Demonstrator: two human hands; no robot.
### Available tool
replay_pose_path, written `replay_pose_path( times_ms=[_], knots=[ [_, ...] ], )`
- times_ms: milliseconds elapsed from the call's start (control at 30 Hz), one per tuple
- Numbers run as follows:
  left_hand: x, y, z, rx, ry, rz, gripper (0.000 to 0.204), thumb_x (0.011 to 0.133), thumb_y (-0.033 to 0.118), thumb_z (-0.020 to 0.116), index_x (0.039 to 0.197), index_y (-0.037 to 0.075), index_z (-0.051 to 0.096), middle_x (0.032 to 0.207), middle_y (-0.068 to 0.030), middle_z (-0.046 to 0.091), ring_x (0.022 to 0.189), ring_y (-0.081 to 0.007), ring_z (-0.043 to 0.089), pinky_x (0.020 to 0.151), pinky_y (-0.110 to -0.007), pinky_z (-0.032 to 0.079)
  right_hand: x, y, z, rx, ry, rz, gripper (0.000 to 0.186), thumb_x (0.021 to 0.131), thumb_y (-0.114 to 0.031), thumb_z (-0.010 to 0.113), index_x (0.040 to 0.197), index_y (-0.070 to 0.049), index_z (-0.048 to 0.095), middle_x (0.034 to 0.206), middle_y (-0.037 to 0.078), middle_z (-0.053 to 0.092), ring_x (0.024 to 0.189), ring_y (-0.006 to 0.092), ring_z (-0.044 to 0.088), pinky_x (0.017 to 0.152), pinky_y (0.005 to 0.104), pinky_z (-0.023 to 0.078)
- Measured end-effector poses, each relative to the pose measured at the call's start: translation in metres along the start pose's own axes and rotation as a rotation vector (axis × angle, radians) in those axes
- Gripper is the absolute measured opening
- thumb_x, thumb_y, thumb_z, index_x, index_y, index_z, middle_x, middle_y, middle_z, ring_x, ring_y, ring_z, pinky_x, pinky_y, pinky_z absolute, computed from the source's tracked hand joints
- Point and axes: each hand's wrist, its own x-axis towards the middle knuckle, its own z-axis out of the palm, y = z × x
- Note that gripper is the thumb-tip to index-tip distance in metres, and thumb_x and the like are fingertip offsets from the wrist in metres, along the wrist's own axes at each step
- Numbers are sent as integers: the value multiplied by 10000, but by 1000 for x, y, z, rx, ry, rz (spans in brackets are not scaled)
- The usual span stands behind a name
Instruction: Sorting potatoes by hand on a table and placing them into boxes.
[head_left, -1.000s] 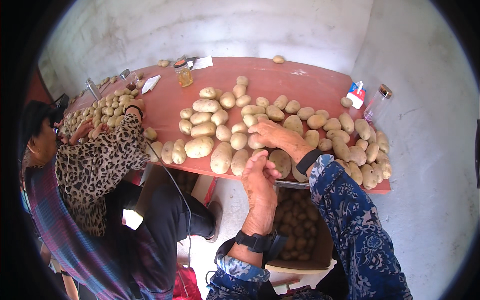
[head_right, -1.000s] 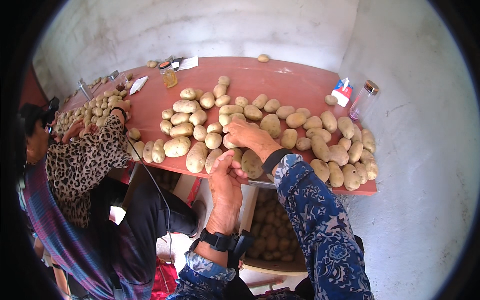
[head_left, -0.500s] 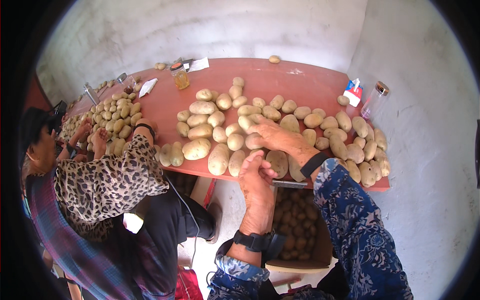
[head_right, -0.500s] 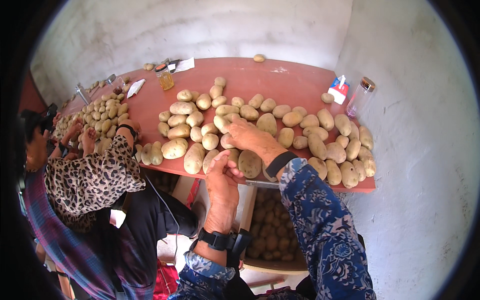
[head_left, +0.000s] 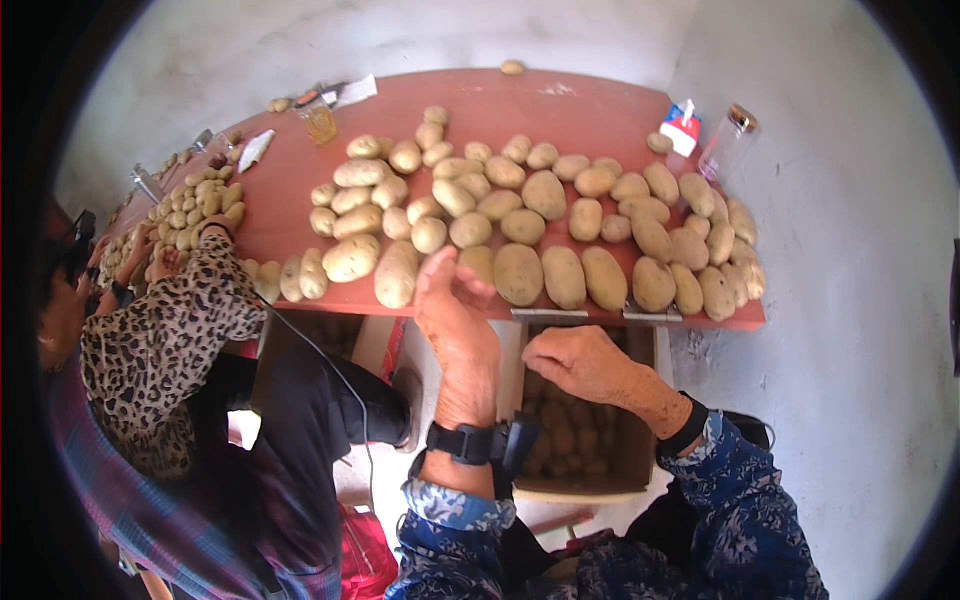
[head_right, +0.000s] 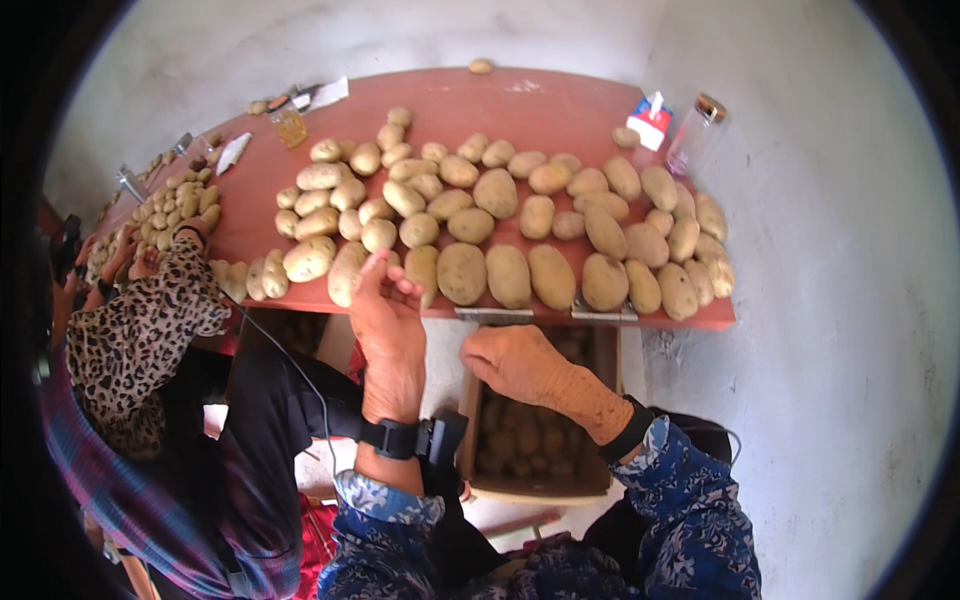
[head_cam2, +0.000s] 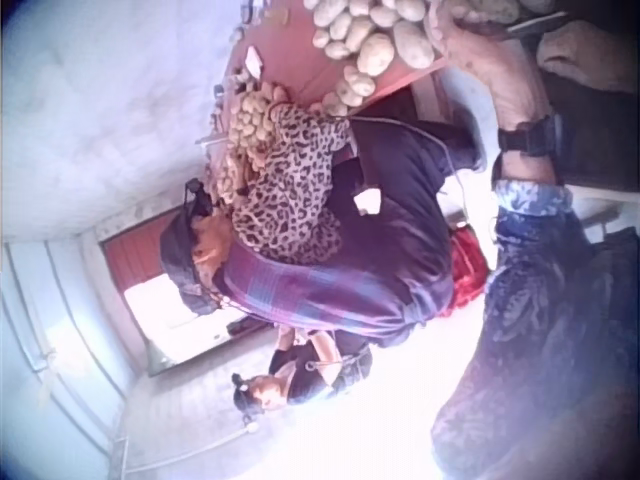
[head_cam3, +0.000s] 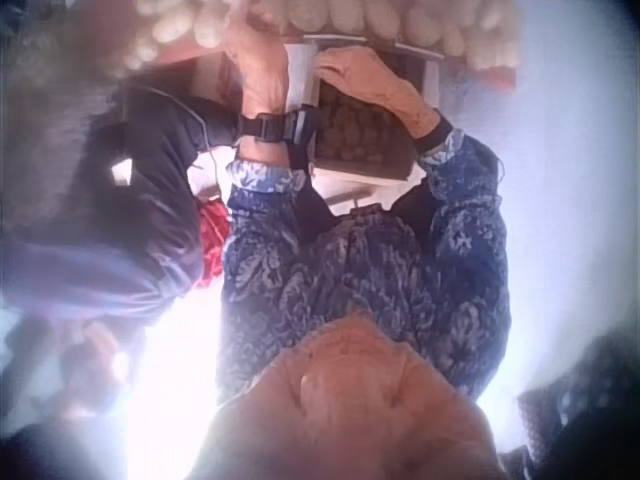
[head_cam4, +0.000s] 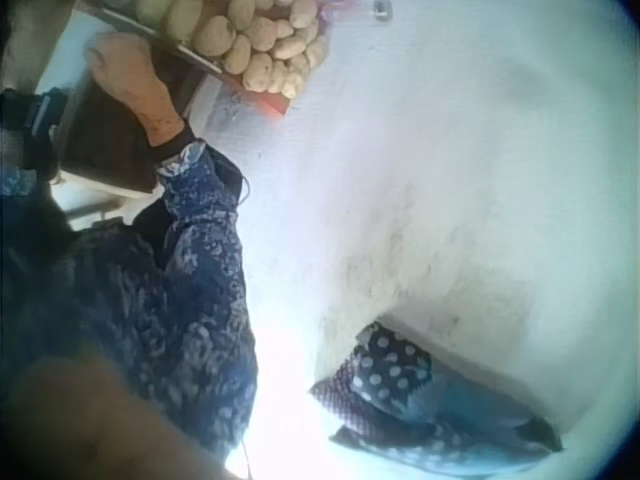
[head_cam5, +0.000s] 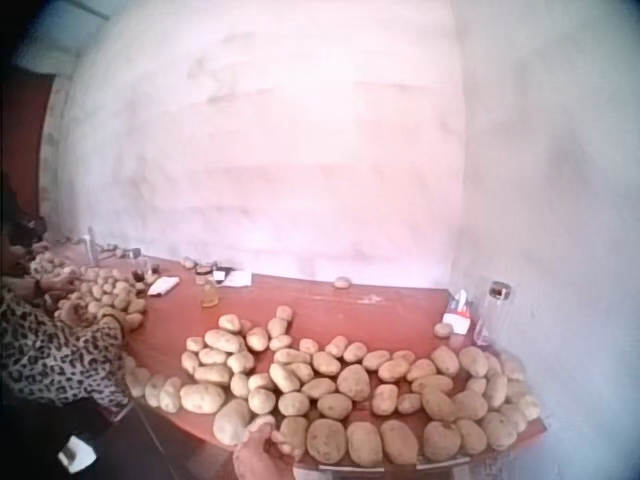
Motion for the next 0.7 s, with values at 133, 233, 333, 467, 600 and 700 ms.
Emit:
replay_pose_path(
  times_ms=[133, 233, 333, 467, 600, 700],
  knots=[
    [0, -2, 0, -2, -53, -3, 245, 889, 194, 587, 1086, 49, 584, 752, 18, 547, 644, -105, 511, 640, -275, 455, -45, 30, 17, -129, -497, 172, 165, 812, -181, 587, 847, -36, 657, 799, 174, 666, 799, 367, 646, 728, 451, 510],
    [-1, -3, 3, 9, -62, -26, 248, 896, 195, 583, 1097, 50, 584, 755, 25, 547, 650, -98, 512, 647, -269, 459, -73, 64, 32, -145, -728, 356, 233, 789, -235, 562, 845, -47, 688, 832, 181, 672, 851, 361, 652, 779, 455, 513],
    [-1, -2, 7, 27, -75, -25, 249, 904, 186, 574, 1108, 43, 578, 757, 28, 546, 651, -91, 512, 653, -263, 464, -92, 104, 38, -330, -897, 488, 251, 796, -247, 576, 911, -56, 691, 942, 163, 679, 935, 349, 642, 816, 447, 511],
    [0, 0, 13, 51, -63, -37, 264, 909, 181, 569, 1123, 27, 568, 763, 25, 545, 649, -92, 508, 655, -265, 470, -102, 143, 35, -371, -803, 618, 282, 796, -278, 615, 1006, -95, 656, 1034, 145, 663, 1010, 343, 609, 850, 460, 483],
    [3, 4, 16, 68, -51, -25, 274, 903, 171, 572, 1134, 23, 569, 768, 19, 548, 653, -94, 506, 652, -268, 470, -101, 165, 37, -403, -748, 740, 332, 815, -272, 603, 1090, -87, 627, 1082, 152, 647, 1065, 345, 585, 893, 451, 472],
    [5, 7, 17, 89, -27, -29, 277, 897, 164, 576, 1135, 23, 572, 771, 17, 551, 657, -95, 506, 652, -272, 470, -100, 173, 47, -372, -733, 769, 358, 826, -270, 590, 1135, -91, 616, 1113, 156, 636, 1092, 351, 570, 919, 445, 462]
  ],
)
